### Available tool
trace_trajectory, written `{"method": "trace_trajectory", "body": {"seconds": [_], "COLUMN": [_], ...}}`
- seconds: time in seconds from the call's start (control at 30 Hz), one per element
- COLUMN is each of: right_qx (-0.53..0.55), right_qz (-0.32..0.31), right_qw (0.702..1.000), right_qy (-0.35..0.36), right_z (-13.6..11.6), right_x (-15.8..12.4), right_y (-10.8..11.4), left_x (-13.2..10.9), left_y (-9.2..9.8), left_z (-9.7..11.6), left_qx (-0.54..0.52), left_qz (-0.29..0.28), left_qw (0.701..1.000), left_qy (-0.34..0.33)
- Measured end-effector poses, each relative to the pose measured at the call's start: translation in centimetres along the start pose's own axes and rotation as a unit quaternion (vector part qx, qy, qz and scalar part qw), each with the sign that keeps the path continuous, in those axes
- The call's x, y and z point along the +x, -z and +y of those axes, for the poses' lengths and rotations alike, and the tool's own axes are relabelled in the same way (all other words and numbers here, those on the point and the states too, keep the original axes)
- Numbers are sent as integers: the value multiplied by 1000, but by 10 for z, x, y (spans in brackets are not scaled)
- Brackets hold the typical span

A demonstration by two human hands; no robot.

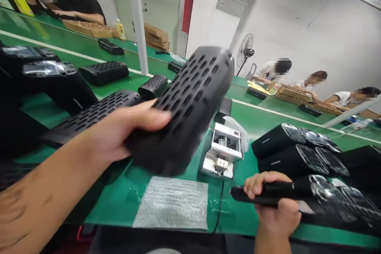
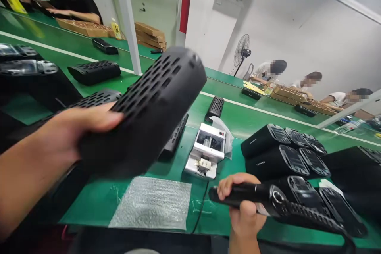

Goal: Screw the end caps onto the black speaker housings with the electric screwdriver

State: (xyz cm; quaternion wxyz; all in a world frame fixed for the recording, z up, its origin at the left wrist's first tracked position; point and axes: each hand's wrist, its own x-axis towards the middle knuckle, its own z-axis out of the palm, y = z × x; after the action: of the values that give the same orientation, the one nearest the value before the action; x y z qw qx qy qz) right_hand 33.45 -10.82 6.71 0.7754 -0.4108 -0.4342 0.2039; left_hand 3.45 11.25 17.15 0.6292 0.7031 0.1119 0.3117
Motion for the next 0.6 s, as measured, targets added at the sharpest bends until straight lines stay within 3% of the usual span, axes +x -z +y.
{"method": "trace_trajectory", "body": {"seconds": [0.07, 0.13, 0.27, 0.37, 0.43, 0.6], "right_qx": [0, 0, -6, -14, -17, -25], "right_qz": [5, 0, -12, -22, -27, -28], "right_qw": [1000, 999, 998, 998, 998, 999], "right_qy": [30, 45, 57, 55, 48, 34], "right_z": [5, 15, 41, 51, 51, 43], "right_x": [13, 26, 43, 48, 49, 46], "right_y": [-10, -17, -27, -35, -39, -45], "left_x": [-59, -100, -140, -151, -150, -119], "left_y": [-15, -31, -49, -49, -45, -25], "left_z": [-15, -38, -81, -100, -106, -117], "left_qx": [-121, -187, -279, -326, -309, -120], "left_qz": [-44, -71, -111, -90, -84, -156], "left_qw": [989, 973, 928, 899, 900, 926], "left_qy": [69, 119, 219, 278, 294, 321]}}
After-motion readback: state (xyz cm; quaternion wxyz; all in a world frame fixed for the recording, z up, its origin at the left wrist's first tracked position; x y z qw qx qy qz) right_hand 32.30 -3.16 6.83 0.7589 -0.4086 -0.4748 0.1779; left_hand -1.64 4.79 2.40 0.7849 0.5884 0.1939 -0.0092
